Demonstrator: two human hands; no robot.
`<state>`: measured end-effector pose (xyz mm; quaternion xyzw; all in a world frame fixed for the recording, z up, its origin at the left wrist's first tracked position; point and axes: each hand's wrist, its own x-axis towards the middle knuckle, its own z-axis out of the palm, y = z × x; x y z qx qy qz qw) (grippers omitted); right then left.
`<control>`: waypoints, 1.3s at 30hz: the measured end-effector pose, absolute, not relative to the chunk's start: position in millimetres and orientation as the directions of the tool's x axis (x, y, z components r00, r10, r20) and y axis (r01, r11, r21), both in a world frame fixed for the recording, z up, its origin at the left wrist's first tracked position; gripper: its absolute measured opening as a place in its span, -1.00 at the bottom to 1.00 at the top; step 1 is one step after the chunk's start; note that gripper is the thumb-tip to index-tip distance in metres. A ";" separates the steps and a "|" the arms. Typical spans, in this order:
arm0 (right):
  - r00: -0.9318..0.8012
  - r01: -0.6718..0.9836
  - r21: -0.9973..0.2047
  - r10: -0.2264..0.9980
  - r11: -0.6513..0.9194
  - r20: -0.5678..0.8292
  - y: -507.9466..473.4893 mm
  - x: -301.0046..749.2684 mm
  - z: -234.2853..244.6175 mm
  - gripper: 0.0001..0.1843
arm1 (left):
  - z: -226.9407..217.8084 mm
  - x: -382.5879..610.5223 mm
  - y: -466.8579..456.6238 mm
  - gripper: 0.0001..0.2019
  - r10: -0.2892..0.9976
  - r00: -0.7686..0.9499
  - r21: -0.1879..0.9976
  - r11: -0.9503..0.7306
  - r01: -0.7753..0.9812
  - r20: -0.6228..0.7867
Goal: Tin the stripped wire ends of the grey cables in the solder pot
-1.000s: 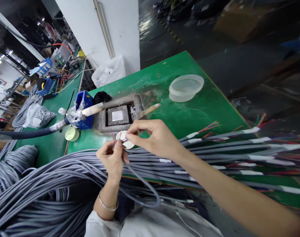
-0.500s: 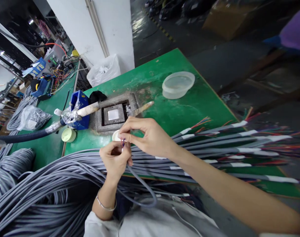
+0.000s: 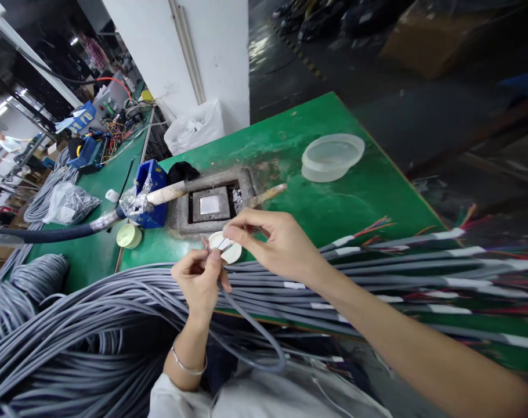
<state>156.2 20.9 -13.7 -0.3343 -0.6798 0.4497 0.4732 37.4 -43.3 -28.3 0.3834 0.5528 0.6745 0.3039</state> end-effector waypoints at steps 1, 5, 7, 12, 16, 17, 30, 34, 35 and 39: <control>-0.319 0.028 -0.935 0.890 0.353 0.327 21.1 156.0 -14.1 -0.74 | -27.5 37.1 -43.0 -0.66 0.824 -0.538 0.979 -0.203 0.013 0.178; -0.428 0.031 -0.951 0.863 0.309 0.267 21.0 155.1 -15.6 -0.79 | -26.4 36.0 -42.3 -0.65 0.809 -0.559 0.979 -0.202 0.028 0.183; -0.430 0.036 -0.940 0.854 0.339 0.291 19.7 153.9 -16.0 -0.80 | -27.4 36.5 -42.7 -0.67 0.822 -0.539 0.980 -0.195 0.040 0.185; -0.360 0.000 -0.929 0.867 0.370 0.345 15.7 150.6 -16.8 -0.80 | -29.0 39.0 -43.5 -0.68 0.810 -0.557 0.975 -0.221 0.000 0.184; -0.401 -0.028 -0.946 0.863 0.324 0.308 15.8 150.8 -16.3 -0.79 | -23.4 38.4 -42.2 -0.67 0.763 -0.624 0.959 -0.275 -0.072 0.172; -0.412 -0.043 -0.948 0.858 0.317 0.306 16.4 151.2 -15.9 -0.79 | -21.6 37.7 -41.9 -0.67 0.754 -0.635 0.955 -0.285 -0.088 0.166; -0.342 -0.123 -0.915 0.849 0.384 0.402 14.9 149.8 -18.2 -0.82 | -23.8 40.3 -46.9 -0.69 0.817 -0.549 0.956 -0.274 -0.101 0.176; -0.324 -0.083 -0.911 0.853 0.405 0.408 12.5 147.7 -19.2 -0.80 | -24.5 44.6 -45.3 -0.69 0.756 -0.606 0.943 -0.331 -0.029 0.246; -0.325 -0.079 -0.913 0.855 0.400 0.403 11.7 147.0 -19.5 -0.80 | -24.7 45.5 -45.0 -0.69 0.744 -0.616 0.941 -0.338 -0.016 0.257; -0.304 -0.072 -0.903 0.853 0.422 0.423 8.6 144.2 -21.2 -0.78 | -23.8 47.5 -43.8 -0.67 0.723 -0.646 0.943 -0.333 -0.016 0.245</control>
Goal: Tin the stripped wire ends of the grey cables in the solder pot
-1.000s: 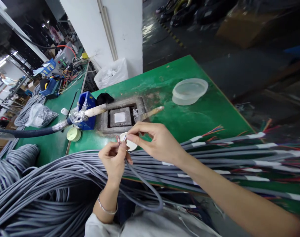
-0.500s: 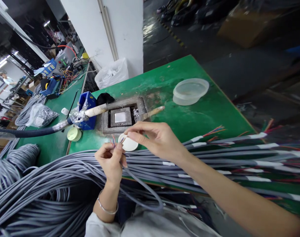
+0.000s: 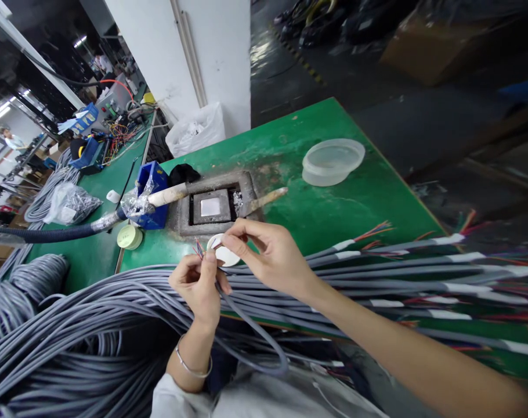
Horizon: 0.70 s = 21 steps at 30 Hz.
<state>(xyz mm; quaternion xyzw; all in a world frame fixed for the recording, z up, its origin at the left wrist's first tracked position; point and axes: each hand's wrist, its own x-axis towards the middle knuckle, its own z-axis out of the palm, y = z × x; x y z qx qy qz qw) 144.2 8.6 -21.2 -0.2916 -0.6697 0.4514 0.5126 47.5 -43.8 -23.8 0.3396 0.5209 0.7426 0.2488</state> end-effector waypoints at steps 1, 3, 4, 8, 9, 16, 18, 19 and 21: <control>-0.296 -0.067 -0.891 0.844 0.448 0.447 7.8 143.8 -21.5 -0.78 | -22.9 47.4 -43.5 -0.66 0.725 -0.651 0.946 -0.323 -0.035 0.224; -0.283 -0.069 -0.854 0.811 0.516 0.513 6.9 143.9 -21.7 -0.80 | -20.6 46.3 -43.0 -0.65 0.750 -0.645 0.954 -0.280 -0.107 0.147; -0.271 -0.078 -0.835 0.794 0.545 0.544 7.0 144.5 -21.4 -0.81 | -19.3 45.2 -42.7 -0.64 0.771 -0.630 0.956 -0.247 -0.158 0.095; -0.109 -0.070 -0.756 0.748 0.651 0.655 12.1 149.6 -18.3 -0.85 | -14.1 39.1 -41.7 -0.65 0.853 -0.509 0.926 -0.095 -0.365 -0.113; -0.076 -0.039 -0.710 0.706 0.703 0.704 14.2 151.0 -17.4 -0.86 | -12.6 37.5 -41.5 -0.66 0.864 -0.482 0.914 -0.070 -0.399 -0.143; -0.210 0.110 -0.346 0.362 0.932 0.908 20.8 152.9 -20.3 -0.76 | -1.8 31.3 -42.4 -0.66 0.900 -0.350 0.874 0.065 -0.481 -0.259; -0.220 0.117 -0.319 0.337 0.941 0.915 19.2 151.9 -22.5 -0.79 | -1.7 30.9 -43.0 -0.65 0.905 -0.316 0.869 0.105 -0.484 -0.285; -0.222 0.126 -0.307 0.329 0.943 0.918 18.3 151.5 -23.4 -0.81 | -2.3 31.1 -43.5 -0.65 0.906 -0.301 0.866 0.123 -0.485 -0.297; -0.225 0.149 -0.285 0.313 0.947 0.923 16.9 151.3 -24.0 -0.83 | -4.4 32.0 -45.5 -0.63 0.911 -0.290 0.870 0.129 -0.476 -0.294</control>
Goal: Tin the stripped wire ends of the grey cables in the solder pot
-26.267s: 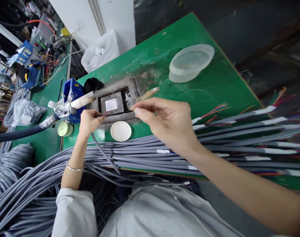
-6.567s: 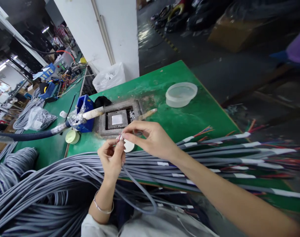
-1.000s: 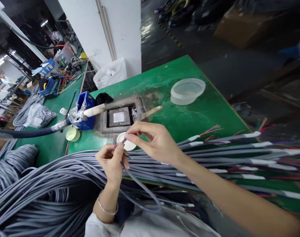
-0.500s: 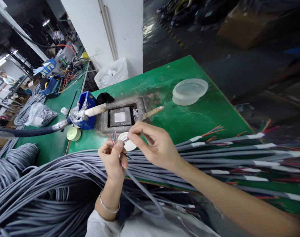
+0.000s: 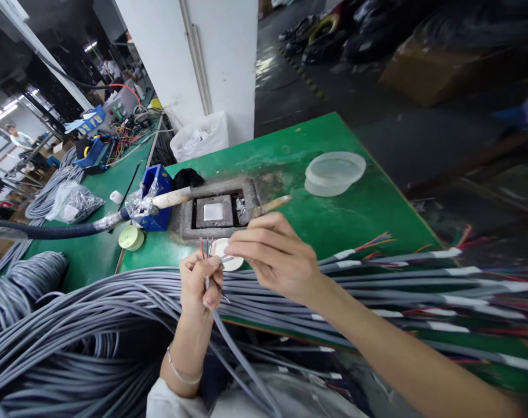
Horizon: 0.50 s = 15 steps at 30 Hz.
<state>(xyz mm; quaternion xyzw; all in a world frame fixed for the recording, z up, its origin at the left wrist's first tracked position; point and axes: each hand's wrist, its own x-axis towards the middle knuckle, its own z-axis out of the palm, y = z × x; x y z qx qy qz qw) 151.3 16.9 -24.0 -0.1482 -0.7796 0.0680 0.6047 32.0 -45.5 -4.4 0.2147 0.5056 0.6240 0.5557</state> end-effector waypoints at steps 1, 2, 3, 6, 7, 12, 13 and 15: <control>-0.212 0.158 -0.291 0.320 0.944 0.923 16.7 151.5 -23.8 -0.83 | -5.6 32.8 -47.1 -0.62 0.913 -0.306 0.880 0.104 -0.463 -0.269; -0.183 0.164 -0.318 0.345 0.934 0.920 16.8 152.0 -23.2 -0.81 | -6.8 33.9 -49.0 -0.61 0.912 -0.341 0.895 0.058 -0.442 -0.228; -0.143 0.163 -0.367 0.390 0.916 0.910 17.3 152.6 -22.2 -0.80 | -7.9 35.0 -51.0 -0.61 0.904 -0.392 0.912 -0.004 -0.411 -0.172; -0.063 0.071 -0.592 0.596 0.803 0.800 19.0 154.5 -18.3 -0.83 | -10.4 38.5 -56.8 -0.62 0.833 -0.553 0.942 -0.192 -0.275 0.009; -0.103 0.005 -0.661 0.658 0.751 0.746 19.0 154.7 -17.1 -0.86 | -11.1 39.6 -57.9 -0.64 0.807 -0.588 0.944 -0.232 -0.233 0.054; -0.406 -0.227 -0.870 0.770 0.437 0.493 14.0 151.6 -14.7 -0.87 | -16.6 44.7 -57.8 -0.67 0.754 -0.615 0.930 -0.355 -0.090 0.228; -0.414 -0.237 -0.885 0.783 0.401 0.465 13.0 150.8 -14.7 -0.85 | -17.7 45.6 -57.3 -0.66 0.752 -0.610 0.926 -0.369 -0.075 0.250; -0.403 -0.249 -0.888 0.792 0.386 0.458 11.7 150.0 -14.8 -0.85 | -19.1 46.5 -56.3 -0.65 0.746 -0.613 0.924 -0.377 -0.069 0.259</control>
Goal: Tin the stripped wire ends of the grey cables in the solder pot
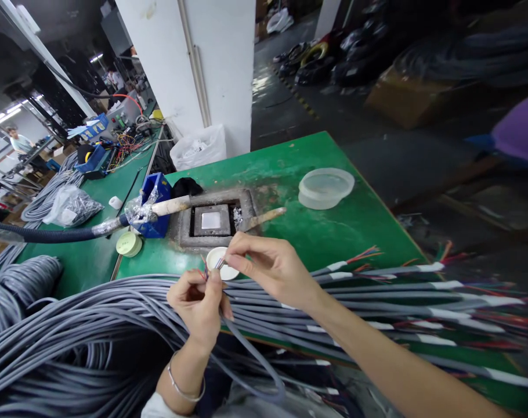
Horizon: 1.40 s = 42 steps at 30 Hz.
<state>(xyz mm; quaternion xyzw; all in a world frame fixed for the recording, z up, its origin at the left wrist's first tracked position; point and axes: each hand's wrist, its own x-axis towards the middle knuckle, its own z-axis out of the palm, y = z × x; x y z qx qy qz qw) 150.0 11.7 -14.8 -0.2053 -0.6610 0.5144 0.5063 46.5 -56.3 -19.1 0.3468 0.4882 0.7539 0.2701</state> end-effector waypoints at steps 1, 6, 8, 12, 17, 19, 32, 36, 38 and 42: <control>-0.389 -0.253 -0.878 0.788 0.406 0.477 11.7 150.0 -14.8 -0.85 | -19.2 46.4 -56.0 -0.64 0.746 -0.618 0.925 -0.372 -0.078 0.248; -0.315 -0.256 -0.791 0.726 0.556 0.612 15.8 152.8 -15.0 -0.87 | -13.0 39.9 -54.3 -0.62 0.765 -0.634 0.937 -0.295 -0.187 0.114; -0.254 -0.249 -0.777 0.736 0.578 0.628 17.9 154.1 -15.3 -0.87 | -10.1 36.7 -54.1 -0.60 0.774 -0.628 0.937 -0.273 -0.219 0.079; -0.282 -0.223 -0.844 0.797 0.487 0.534 18.4 153.0 -16.2 -0.89 | -10.8 36.1 -55.5 -0.61 0.808 -0.583 0.944 -0.256 -0.209 0.090; -0.393 -0.211 -0.913 0.825 0.348 0.406 14.1 149.7 -17.4 -0.82 | -18.8 41.5 -56.5 -0.66 0.798 -0.581 0.941 -0.302 -0.154 0.161; -0.392 -0.210 -0.923 0.837 0.322 0.382 13.0 149.3 -17.8 -0.80 | -20.8 42.8 -55.4 -0.66 0.783 -0.598 0.936 -0.317 -0.150 0.169; -0.276 -0.032 -0.689 0.656 0.724 0.702 5.1 146.3 -20.4 -0.86 | -11.5 38.1 -49.3 -0.59 0.794 -0.606 0.944 -0.238 -0.229 0.053; -0.235 -0.019 -0.692 0.670 0.721 0.704 17.2 147.5 -13.3 -0.84 | -12.5 34.0 -49.4 -0.60 0.826 -0.563 0.944 -0.200 -0.263 0.019; -0.195 -0.068 -0.733 0.711 0.677 0.675 27.0 151.9 -5.5 -0.82 | -14.0 32.8 -49.9 -0.60 0.827 -0.562 0.943 -0.201 -0.264 0.018; -0.604 -0.339 -0.728 0.455 0.596 0.654 -7.2 177.5 -21.2 -0.73 | -15.9 29.8 -51.5 -0.61 0.834 -0.552 0.946 -0.188 -0.263 0.012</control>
